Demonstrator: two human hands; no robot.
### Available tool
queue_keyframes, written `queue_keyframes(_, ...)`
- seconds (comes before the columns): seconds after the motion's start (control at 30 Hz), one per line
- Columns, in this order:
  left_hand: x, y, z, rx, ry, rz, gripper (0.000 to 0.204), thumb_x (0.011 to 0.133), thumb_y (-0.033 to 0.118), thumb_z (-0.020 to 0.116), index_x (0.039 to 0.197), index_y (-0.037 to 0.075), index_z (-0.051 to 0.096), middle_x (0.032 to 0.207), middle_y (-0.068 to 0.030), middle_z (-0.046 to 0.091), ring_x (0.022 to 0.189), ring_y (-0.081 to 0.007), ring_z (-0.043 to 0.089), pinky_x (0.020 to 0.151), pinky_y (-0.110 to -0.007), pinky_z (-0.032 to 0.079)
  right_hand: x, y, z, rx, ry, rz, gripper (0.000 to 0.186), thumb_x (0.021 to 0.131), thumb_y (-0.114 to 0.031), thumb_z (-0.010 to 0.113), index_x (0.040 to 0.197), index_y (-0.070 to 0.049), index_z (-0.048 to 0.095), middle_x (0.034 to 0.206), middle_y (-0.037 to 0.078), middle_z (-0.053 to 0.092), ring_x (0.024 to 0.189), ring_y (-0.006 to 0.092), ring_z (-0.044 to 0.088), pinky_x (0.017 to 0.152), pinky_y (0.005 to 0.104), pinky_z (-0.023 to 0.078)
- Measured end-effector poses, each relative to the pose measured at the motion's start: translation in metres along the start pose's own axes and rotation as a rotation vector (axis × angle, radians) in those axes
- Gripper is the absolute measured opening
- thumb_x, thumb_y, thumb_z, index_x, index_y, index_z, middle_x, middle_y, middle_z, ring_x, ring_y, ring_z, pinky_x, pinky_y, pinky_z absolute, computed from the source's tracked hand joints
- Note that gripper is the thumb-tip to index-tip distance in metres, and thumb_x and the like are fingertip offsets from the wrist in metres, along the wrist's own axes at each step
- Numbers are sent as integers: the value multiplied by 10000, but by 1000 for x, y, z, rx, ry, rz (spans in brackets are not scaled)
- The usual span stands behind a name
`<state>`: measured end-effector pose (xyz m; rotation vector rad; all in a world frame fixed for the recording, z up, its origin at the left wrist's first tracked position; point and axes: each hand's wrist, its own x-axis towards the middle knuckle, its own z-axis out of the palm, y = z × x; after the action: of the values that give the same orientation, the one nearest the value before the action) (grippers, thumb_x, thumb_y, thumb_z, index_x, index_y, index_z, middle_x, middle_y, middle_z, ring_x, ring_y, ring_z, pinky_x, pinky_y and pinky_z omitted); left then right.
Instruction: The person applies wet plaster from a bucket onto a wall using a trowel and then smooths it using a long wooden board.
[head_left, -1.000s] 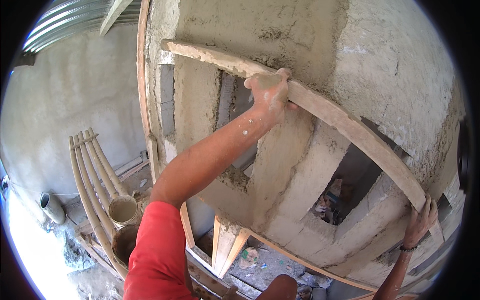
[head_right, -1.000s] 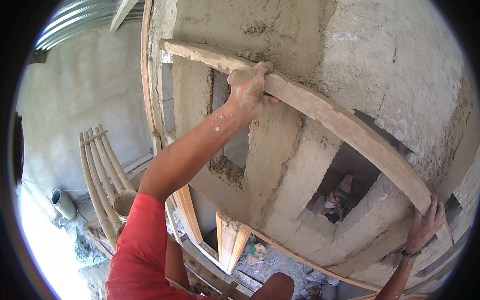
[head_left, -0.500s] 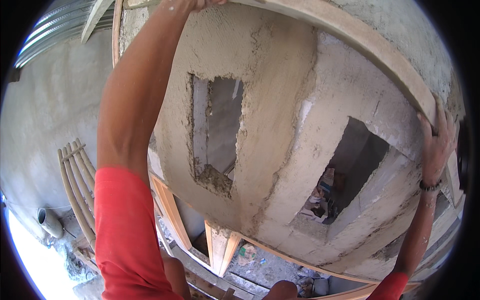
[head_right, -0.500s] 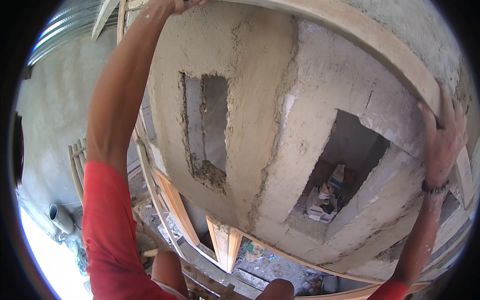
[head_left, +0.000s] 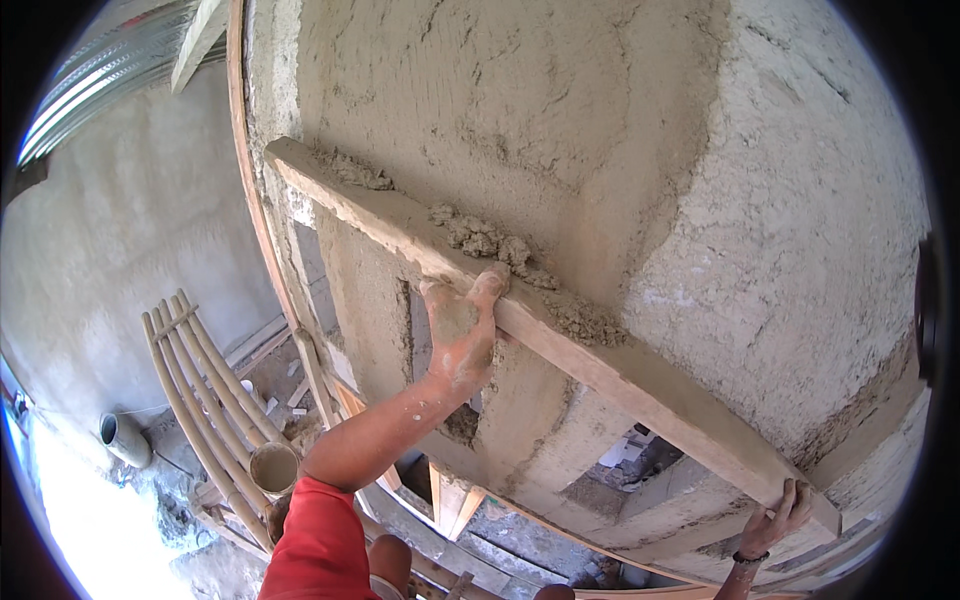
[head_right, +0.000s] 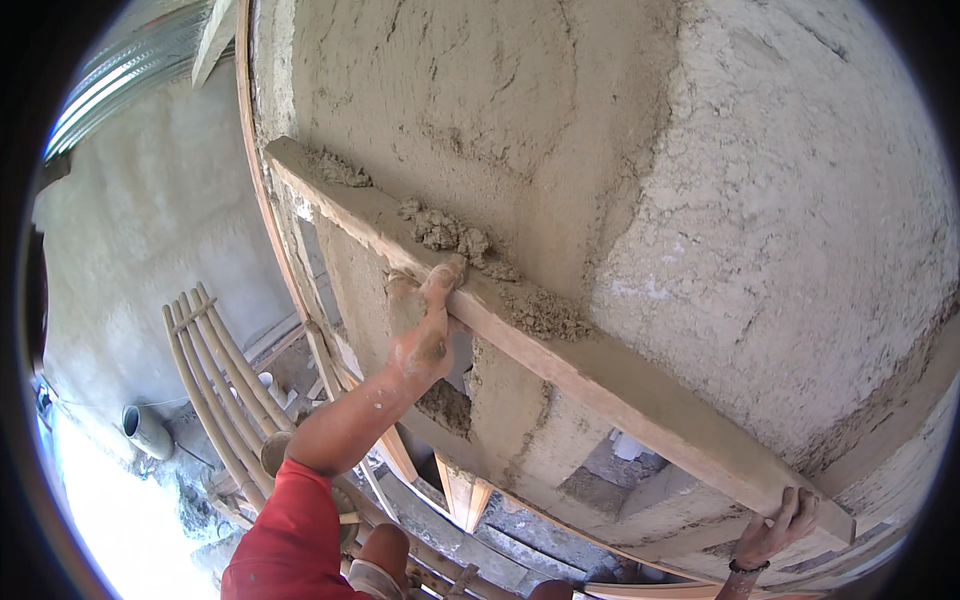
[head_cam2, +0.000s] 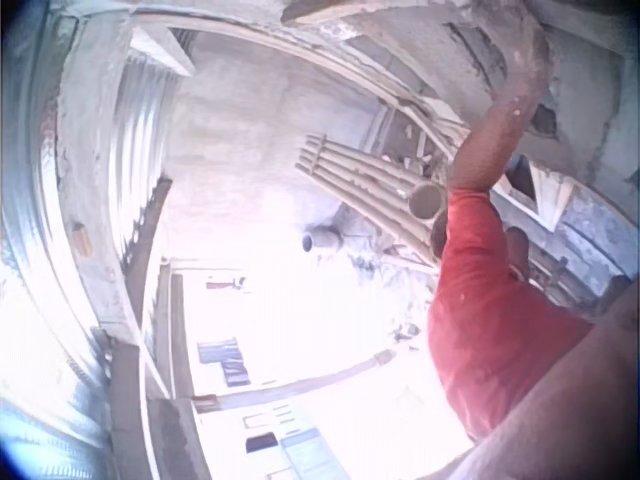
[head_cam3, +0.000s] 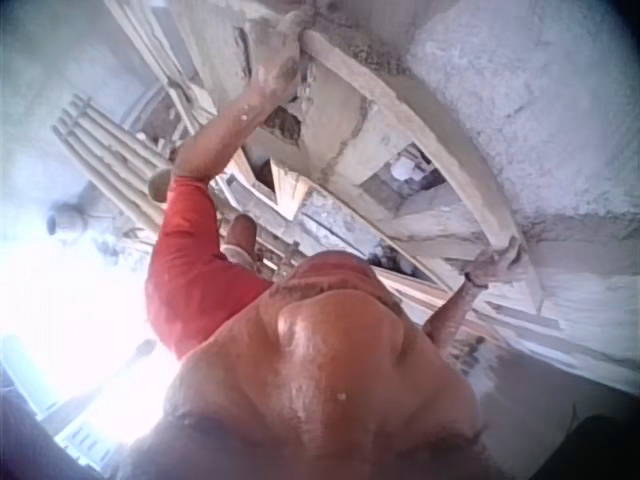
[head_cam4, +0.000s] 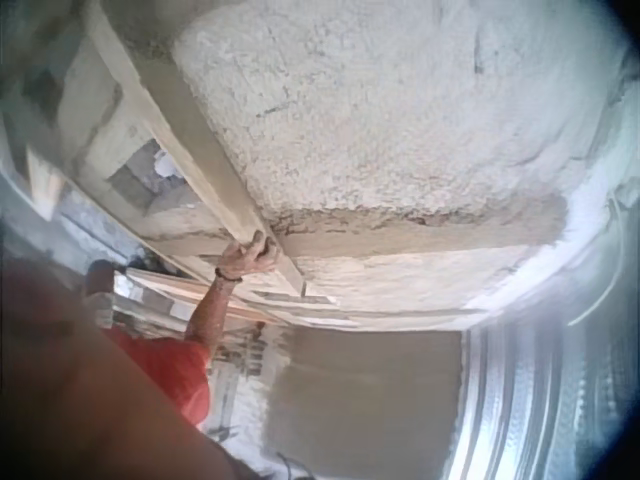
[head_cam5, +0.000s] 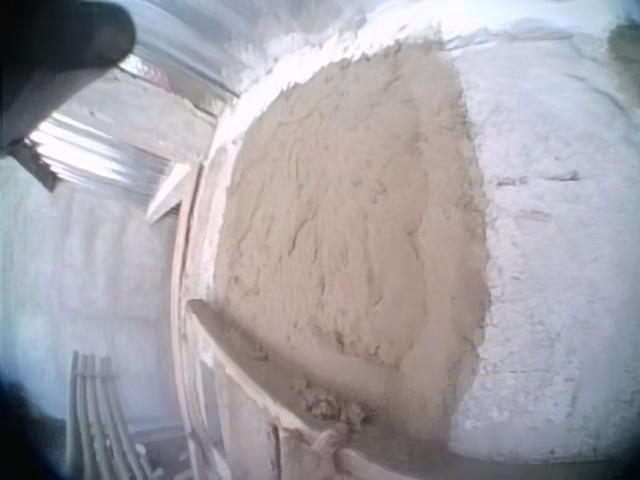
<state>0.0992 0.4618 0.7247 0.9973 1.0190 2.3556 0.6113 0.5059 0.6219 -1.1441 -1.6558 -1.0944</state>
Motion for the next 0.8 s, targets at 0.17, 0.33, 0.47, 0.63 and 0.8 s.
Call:
queue_keyframes(0.17,41,48,15,14,29,-71,348,918,225,547,1092,-76,540,996,-178,603,709,-187,630,444,-281,538,75,-4,-14,16,59,-9,419,848,-328,591,1162,-50,595,1213,181,506,1139,375,445,934,500,326)
queue_keyframes(0.33,106,120,26,26,85,-3,293,906,212,554,1004,-64,569,897,-139,622,631,-210,638,430,-318,536,178,-28,-37,8,59,-19,385,790,-238,614,1137,-69,615,1179,162,533,1110,365,471,922,497,322)
queue_keyframes(0.47,149,157,36,-50,126,-44,340,890,270,562,1046,-31,585,897,-118,619,604,-195,621,404,-282,496,246,-58,-58,62,89,-8,405,688,-99,667,1091,-100,632,1128,128,542,1090,352,478,904,486,329)
queue_keyframes(0.63,193,197,29,27,159,-79,315,898,265,533,1039,-14,572,859,-106,615,604,-222,633,385,-317,510,313,-84,-73,132,56,-7,388,682,-133,684,1067,-120,641,1090,119,543,1049,346,490,888,475,341)
queue_keyframes(0.8,234,230,32,-13,189,-124,297,913,268,535,1050,5,558,791,-112,621,550,-218,628,356,-304,508,377,-98,-89,121,112,-40,392,699,-219,705,1087,-177,664,1077,99,543,1041,330,484,897,491,333)
